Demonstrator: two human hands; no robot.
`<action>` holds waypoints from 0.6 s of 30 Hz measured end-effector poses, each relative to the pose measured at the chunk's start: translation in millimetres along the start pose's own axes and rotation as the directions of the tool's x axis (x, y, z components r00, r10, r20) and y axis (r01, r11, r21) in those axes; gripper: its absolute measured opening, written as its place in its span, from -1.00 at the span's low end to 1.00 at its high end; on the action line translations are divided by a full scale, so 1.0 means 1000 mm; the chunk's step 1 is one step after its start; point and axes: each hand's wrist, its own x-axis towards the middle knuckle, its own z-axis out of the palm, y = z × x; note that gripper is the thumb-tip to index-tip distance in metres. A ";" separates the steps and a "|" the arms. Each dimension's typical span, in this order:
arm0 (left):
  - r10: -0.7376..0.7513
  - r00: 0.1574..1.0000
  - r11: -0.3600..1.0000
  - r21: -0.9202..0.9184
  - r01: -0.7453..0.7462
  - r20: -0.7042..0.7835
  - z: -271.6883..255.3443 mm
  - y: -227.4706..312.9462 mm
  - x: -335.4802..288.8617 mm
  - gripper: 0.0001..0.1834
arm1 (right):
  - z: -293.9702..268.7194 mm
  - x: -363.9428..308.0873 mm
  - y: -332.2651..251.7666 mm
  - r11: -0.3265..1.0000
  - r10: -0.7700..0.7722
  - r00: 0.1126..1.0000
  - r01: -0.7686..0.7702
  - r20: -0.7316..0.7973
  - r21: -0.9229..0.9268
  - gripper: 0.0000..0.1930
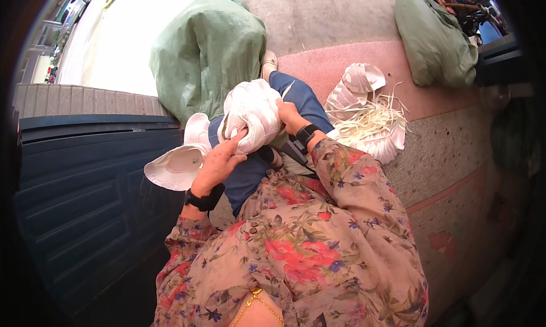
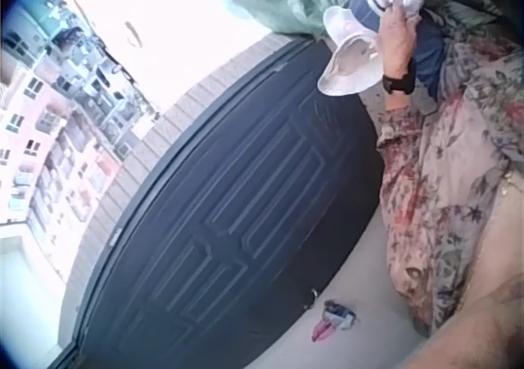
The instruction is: The recorder is threading laces into white sneakers while sitting outdoors.
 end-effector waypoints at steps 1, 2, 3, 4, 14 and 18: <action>0.068 0.998 0.990 0.123 -0.067 -0.005 0.004 0.002 0.003 -0.41 | -0.002 -0.009 -0.005 0.996 0.008 0.997 -0.001 0.082 -0.087 -0.54; 0.074 0.997 0.990 0.123 -0.073 -0.004 0.004 0.002 0.007 -0.41 | -0.006 -0.015 -0.013 0.986 0.013 0.988 0.013 0.155 -0.164 -0.51; 0.072 0.997 0.994 0.083 -0.074 0.023 0.006 0.000 0.011 -0.39 | -0.010 -0.014 -0.011 0.987 0.008 0.988 0.016 0.152 -0.162 -0.51; 0.070 0.996 0.996 0.043 -0.073 0.051 0.008 -0.001 0.014 -0.38 | -0.013 -0.010 -0.006 0.989 -0.040 0.984 0.064 0.174 -0.133 -0.52; 0.111 0.982 0.991 0.059 -0.122 0.151 0.039 -0.009 0.019 -0.36 | -0.022 0.000 0.000 0.989 0.036 0.879 -0.098 0.475 0.107 -0.60; 0.084 0.974 0.996 0.001 -0.086 0.211 0.035 -0.010 0.035 -0.36 | -0.027 0.004 0.002 0.985 0.043 0.893 -0.114 0.449 0.132 -0.58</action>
